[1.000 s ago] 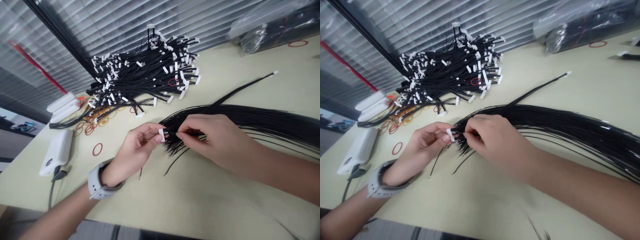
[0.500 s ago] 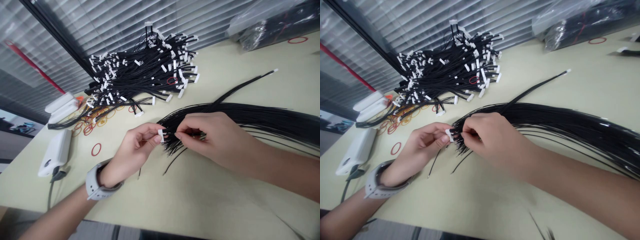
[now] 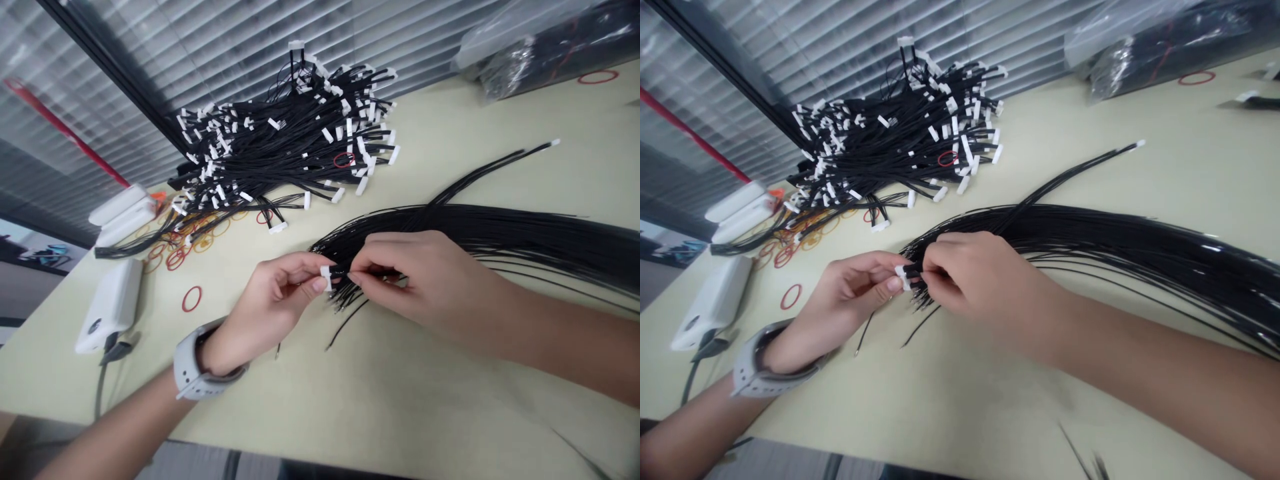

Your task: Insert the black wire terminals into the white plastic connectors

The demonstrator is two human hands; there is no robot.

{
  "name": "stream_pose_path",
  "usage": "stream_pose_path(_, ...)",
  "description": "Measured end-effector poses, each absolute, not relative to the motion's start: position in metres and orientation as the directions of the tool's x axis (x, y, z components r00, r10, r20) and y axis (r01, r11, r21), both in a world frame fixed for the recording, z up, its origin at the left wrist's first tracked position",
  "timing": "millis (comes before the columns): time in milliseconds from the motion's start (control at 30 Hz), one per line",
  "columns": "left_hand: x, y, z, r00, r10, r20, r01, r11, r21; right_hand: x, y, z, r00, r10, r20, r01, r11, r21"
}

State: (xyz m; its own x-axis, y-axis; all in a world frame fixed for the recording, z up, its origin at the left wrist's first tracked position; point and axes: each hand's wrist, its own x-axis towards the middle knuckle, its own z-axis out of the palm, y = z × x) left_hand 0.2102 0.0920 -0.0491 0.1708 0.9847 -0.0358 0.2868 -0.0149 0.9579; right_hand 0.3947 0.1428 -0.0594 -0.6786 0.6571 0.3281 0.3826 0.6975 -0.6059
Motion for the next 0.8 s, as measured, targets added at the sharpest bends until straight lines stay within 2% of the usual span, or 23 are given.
stream_pose_path(300, 0.212, 0.0901, -0.0544, 0.168, 0.986, 0.005, 0.333, -0.061, 0.941, 0.3928, 0.1408, -0.0685, -0.693, 0.633, 0.346, 0.346, 0.713, -0.61)
stream_pose_path(567, 0.2094, 0.0956, -0.0536, 0.154, 0.987, -0.048, 0.272, 0.004, 0.962, 0.3954, 0.1464, -0.0649, -0.701, 0.672, 0.24, 0.402, 0.65, -0.645)
stream_pose_path(800, 0.2038, 0.0994, -0.0528, 0.136, 0.989, -0.053, 0.24, 0.019, 0.971, 0.4018, 0.1505, -0.0627, -0.709, 0.626, 0.325, 0.362, 0.718, -0.594)
